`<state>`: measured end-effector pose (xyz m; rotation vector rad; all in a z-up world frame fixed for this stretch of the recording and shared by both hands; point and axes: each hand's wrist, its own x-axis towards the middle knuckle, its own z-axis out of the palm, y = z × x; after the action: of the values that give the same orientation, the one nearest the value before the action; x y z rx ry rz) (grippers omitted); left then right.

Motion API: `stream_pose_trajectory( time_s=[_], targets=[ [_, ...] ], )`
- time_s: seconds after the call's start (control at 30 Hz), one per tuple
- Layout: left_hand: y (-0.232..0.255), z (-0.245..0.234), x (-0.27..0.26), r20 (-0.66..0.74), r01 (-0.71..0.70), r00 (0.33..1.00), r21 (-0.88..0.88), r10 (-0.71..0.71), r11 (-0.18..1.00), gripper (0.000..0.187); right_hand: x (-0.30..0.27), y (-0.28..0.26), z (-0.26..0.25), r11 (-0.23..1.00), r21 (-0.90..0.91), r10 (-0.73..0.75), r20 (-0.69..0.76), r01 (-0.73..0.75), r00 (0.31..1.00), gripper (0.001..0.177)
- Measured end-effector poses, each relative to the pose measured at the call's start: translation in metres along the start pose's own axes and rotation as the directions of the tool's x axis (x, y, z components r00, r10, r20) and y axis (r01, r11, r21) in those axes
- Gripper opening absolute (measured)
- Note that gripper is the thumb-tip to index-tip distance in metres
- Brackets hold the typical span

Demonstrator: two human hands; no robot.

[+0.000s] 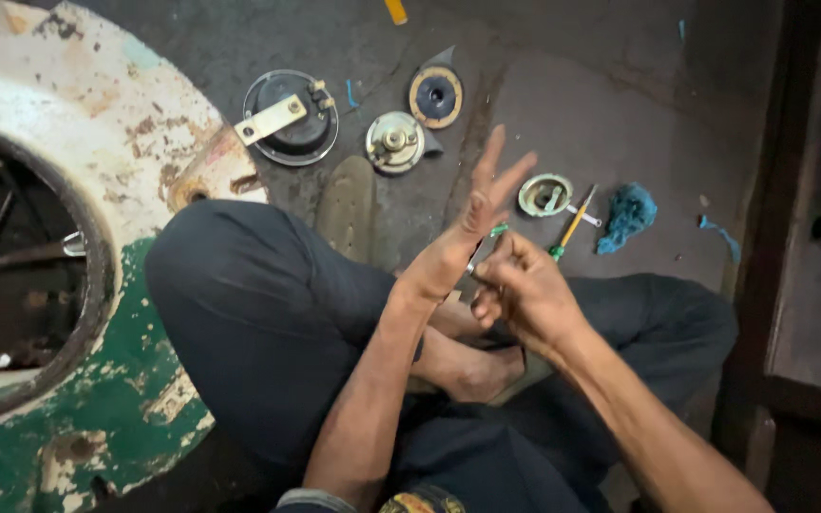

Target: The person sits on the floor and uses a green screwdriver to adjust internal components of a small cylindrical metal part. They then wipe the part with a blue cloth, handle a small metal pin, and reassemble the components.

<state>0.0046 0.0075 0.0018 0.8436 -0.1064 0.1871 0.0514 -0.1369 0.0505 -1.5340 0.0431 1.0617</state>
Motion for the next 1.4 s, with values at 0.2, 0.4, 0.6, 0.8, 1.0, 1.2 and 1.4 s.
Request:
stream_pose_trajectory(
  time_s=[0.2, 0.4, 0.6, 0.8, 1.0, 1.2, 1.4],
  targets=[
    [-0.001, 0.003, -0.001, -0.035, 0.093, 0.995, -0.087, -0.096, 0.992, 0.099, -0.006, -0.001, -0.01, 0.318, -0.745, -0.549, 0.36, 0.587, 0.754, 0.019],
    [-0.001, 0.003, 0.0, -0.028, -0.018, 0.999, 0.0, 0.018, 1.0, 0.096, 0.006, 0.002, -0.012, 0.994, 0.095, -0.06, 0.035, 0.056, 0.998, 0.016],
    [-0.01, -0.002, 0.0, -0.118, 0.061, 0.991, 0.047, -0.055, 0.997, 0.098, 0.01, -0.005, -0.021, 0.868, -0.348, -0.356, 0.059, 0.353, 0.933, 0.014],
    [-0.001, 0.002, 0.0, -0.047, 0.106, 0.993, -0.116, -0.112, 0.988, 0.094, 0.012, -0.015, -0.021, 0.932, -0.265, -0.245, 0.043, 0.247, 0.969, 0.014],
    [0.005, 0.012, 0.003, -0.073, 0.124, 0.987, -0.198, -0.14, 0.972, 0.09, 0.011, -0.01, -0.032, 0.985, 0.133, -0.115, 0.051, 0.108, 0.992, 0.034],
    [0.006, 0.011, 0.002, -0.107, 0.132, 0.982, -0.179, -0.153, 0.975, 0.093, 0.013, -0.005, -0.033, 0.982, 0.121, -0.153, 0.08, 0.142, 0.985, 0.033],
    [0.009, 0.012, 0.001, -0.079, 0.101, 0.99, -0.163, -0.115, 0.982, 0.093, 0.006, -0.011, -0.027, 0.977, 0.151, -0.163, 0.059, 0.153, 0.985, 0.03]
  ],
)
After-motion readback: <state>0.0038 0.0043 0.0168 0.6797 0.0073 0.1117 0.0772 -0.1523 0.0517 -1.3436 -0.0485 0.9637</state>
